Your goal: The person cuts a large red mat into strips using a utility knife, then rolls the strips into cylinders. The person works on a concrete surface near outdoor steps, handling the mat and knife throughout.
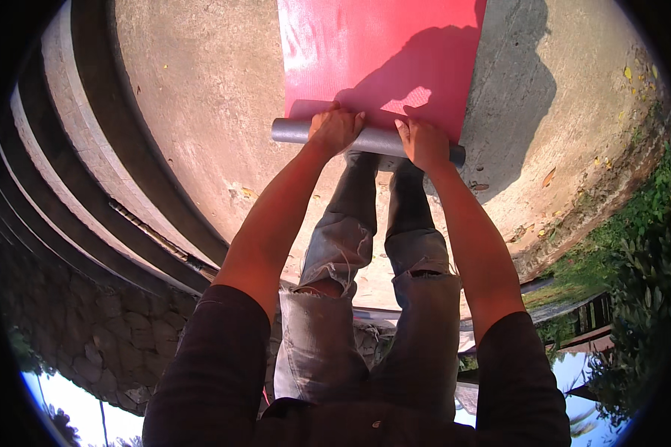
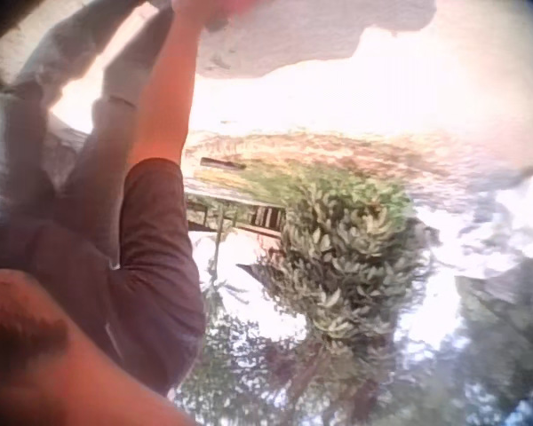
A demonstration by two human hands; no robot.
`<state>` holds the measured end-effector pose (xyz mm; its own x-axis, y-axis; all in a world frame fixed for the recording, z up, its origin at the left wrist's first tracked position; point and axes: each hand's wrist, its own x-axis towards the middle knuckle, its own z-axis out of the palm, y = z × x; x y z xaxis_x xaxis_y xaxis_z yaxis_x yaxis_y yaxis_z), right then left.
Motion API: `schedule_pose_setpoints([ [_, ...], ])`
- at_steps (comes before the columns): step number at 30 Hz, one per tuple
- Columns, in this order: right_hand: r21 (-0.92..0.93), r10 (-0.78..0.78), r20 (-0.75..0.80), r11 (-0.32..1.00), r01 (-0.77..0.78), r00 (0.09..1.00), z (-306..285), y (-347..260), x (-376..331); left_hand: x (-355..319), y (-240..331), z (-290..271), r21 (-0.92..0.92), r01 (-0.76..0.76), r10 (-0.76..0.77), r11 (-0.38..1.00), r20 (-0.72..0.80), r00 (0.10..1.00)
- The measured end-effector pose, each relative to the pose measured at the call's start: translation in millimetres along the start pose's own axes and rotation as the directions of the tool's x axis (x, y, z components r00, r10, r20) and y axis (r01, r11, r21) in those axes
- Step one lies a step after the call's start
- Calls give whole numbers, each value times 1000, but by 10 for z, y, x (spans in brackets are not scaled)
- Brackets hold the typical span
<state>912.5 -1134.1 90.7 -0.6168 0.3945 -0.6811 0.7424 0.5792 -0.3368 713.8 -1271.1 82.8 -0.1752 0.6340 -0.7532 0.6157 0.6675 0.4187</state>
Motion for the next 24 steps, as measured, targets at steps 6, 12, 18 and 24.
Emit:
schedule_pose_setpoints([
  [6, 82, 0, -209, 996, 17, 978, 750, 156, 227, 9, -288, 805, 37, 49, -32, 998, -366, 930],
  [12, 48, 129, -41, 991, -127, 991, 732, 127, 270, -101, -262, 820, 134, 75, -4, 988, -467, 884],
  [18, -8, 66, -343, 997, -73, 937, 1013, 365, 203, -749, -92, 1039, 139, 63, -7, 988, -371, 929],
  [24, -8, 144, -147, 989, -146, 979, 665, 248, 336, -778, -77, 1575, 208, 167, -125, 964, -201, 972],
])
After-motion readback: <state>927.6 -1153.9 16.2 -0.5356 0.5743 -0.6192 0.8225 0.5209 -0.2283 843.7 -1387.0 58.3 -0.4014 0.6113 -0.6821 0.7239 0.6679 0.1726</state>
